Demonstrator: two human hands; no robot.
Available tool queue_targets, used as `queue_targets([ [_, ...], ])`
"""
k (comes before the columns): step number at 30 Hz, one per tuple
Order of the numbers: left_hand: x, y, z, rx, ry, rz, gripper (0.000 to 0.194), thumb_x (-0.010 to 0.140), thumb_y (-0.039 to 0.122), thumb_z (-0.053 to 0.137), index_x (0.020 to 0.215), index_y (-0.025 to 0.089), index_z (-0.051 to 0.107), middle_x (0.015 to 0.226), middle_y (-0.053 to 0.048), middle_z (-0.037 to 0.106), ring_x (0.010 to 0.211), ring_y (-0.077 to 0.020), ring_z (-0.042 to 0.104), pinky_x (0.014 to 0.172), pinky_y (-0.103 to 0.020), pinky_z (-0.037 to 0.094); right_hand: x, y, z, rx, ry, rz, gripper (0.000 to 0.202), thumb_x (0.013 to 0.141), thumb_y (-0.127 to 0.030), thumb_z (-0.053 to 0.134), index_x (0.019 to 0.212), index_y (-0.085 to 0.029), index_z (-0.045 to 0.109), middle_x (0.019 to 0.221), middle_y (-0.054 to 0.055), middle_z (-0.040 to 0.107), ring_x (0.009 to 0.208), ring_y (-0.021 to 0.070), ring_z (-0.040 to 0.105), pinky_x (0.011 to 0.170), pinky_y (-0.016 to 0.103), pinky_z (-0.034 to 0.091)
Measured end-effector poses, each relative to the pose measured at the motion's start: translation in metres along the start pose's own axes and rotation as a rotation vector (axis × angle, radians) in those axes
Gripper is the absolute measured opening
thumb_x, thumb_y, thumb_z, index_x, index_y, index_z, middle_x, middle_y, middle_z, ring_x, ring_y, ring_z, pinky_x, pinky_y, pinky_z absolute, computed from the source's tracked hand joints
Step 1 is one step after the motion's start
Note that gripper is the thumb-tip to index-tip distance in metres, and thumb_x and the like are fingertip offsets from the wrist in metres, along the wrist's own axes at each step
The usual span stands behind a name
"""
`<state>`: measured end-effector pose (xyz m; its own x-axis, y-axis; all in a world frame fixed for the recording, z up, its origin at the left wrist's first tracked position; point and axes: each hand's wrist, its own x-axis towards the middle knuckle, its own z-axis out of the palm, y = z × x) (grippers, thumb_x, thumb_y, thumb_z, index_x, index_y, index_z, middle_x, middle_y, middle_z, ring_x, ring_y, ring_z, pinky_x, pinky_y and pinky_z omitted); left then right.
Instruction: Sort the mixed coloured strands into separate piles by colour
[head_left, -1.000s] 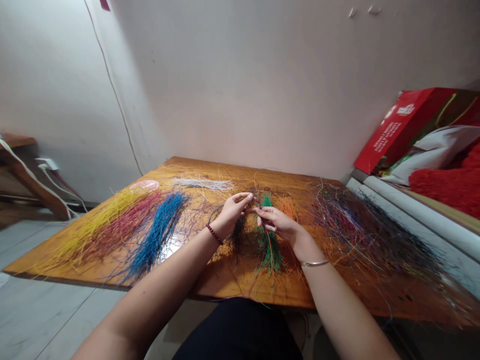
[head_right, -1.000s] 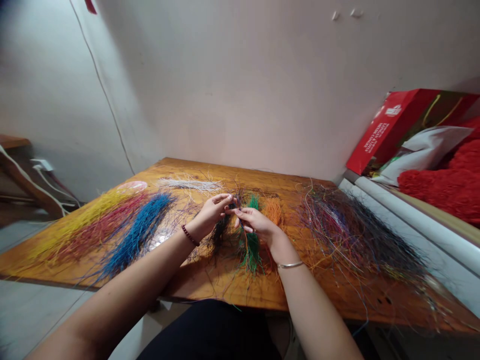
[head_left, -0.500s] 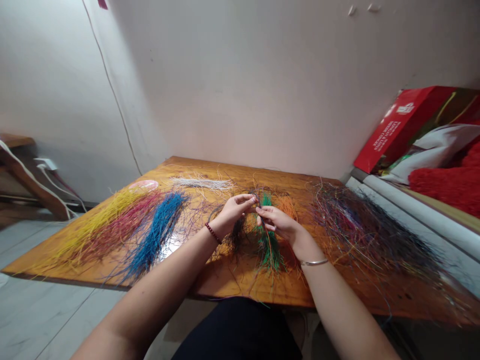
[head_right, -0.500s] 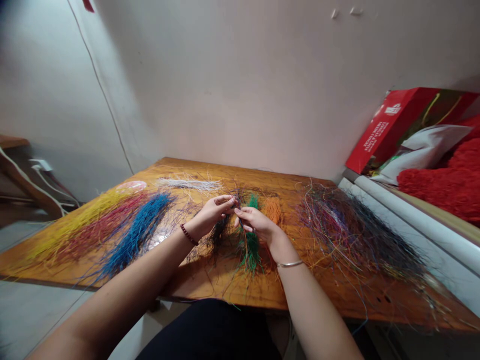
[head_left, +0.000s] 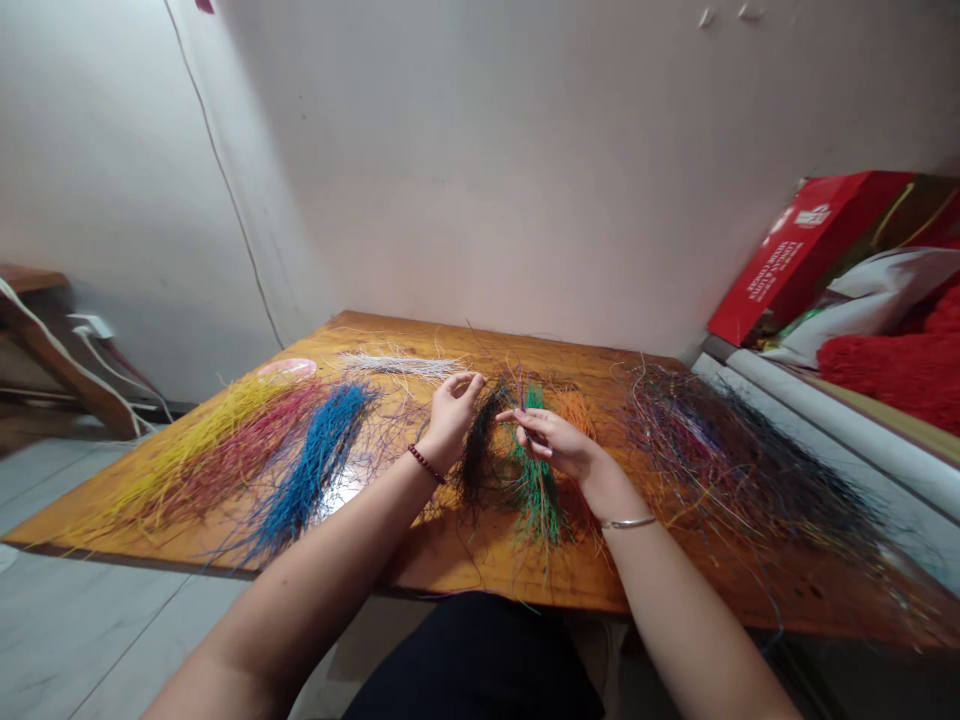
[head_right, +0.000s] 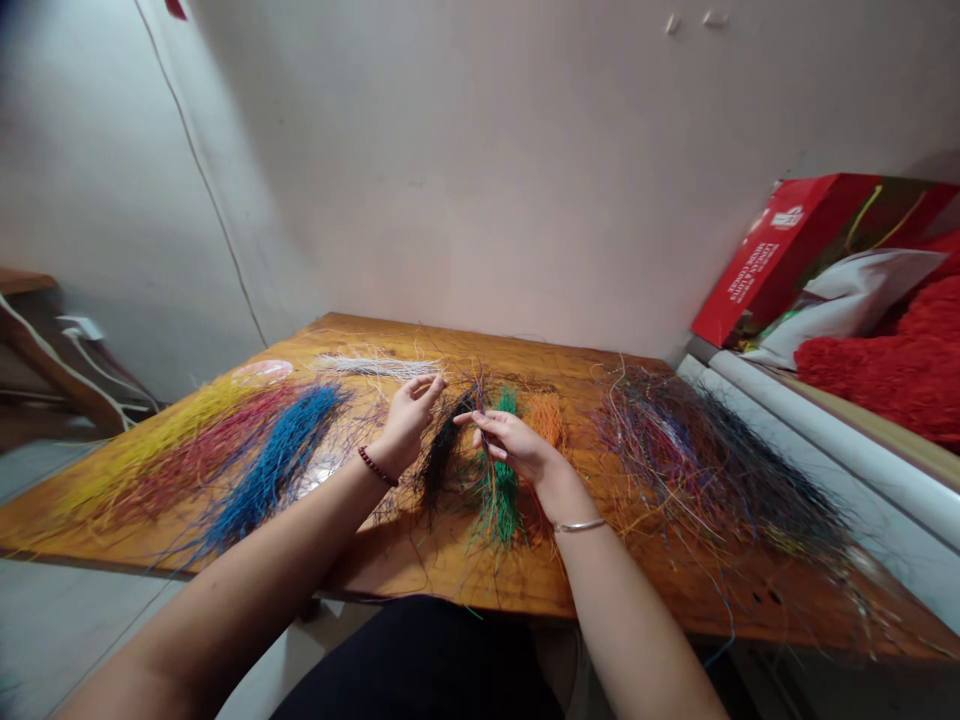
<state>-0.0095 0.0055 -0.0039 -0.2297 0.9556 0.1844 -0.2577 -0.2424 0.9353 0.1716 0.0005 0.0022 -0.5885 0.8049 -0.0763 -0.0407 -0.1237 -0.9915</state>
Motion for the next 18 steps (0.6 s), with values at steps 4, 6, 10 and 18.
queue_targets([
  [4, 0.003, -0.002, 0.0, -0.003, 0.095, -0.008, 0.035, 0.077, 0.044, 0.072, 0.093, 0.015, 0.065, 0.103, -0.012, 0.068, 0.088, -0.0172, 0.061, 0.077, -0.027, 0.047, 0.0, 0.001, -0.001, 0.027, 0.0, 0.007, 0.033, 0.09, -0.039, 0.06, 0.112, -0.016, 0.069, 0.067, -0.002, 0.059, 0.036, -0.0002, 0.028, 0.037, 0.018, 0.021],
  [6, 0.005, -0.003, 0.0, -0.017, 0.078, -0.01, 0.032, 0.078, 0.042, 0.072, 0.093, 0.016, 0.064, 0.103, -0.012, 0.068, 0.085, -0.0158, 0.06, 0.077, -0.027, 0.047, 0.0, 0.002, -0.002, 0.034, -0.004, 0.008, 0.031, 0.091, -0.037, 0.059, 0.112, -0.017, 0.07, 0.068, -0.002, 0.059, 0.035, -0.0004, 0.028, 0.038, 0.019, 0.02],
  [10, 0.004, -0.001, 0.0, -0.028, 0.007, -0.013, 0.031, 0.079, 0.041, 0.071, 0.095, 0.016, 0.064, 0.105, -0.012, 0.067, 0.084, -0.0148, 0.06, 0.078, -0.027, 0.047, 0.002, 0.003, -0.004, 0.038, 0.003, 0.012, 0.03, 0.091, -0.036, 0.058, 0.111, -0.017, 0.07, 0.068, -0.002, 0.06, 0.036, 0.0, 0.028, 0.038, 0.019, 0.021],
  [18, -0.005, 0.007, 0.004, 0.013, -0.153, 0.035, 0.033, 0.077, 0.044, 0.073, 0.089, 0.014, 0.067, 0.098, -0.01, 0.068, 0.09, -0.0177, 0.06, 0.083, -0.028, 0.045, 0.004, 0.007, -0.008, 0.065, -0.002, 0.028, 0.029, 0.091, -0.035, 0.059, 0.112, -0.017, 0.07, 0.07, -0.002, 0.061, 0.036, -0.0006, 0.03, 0.037, 0.018, 0.022],
])
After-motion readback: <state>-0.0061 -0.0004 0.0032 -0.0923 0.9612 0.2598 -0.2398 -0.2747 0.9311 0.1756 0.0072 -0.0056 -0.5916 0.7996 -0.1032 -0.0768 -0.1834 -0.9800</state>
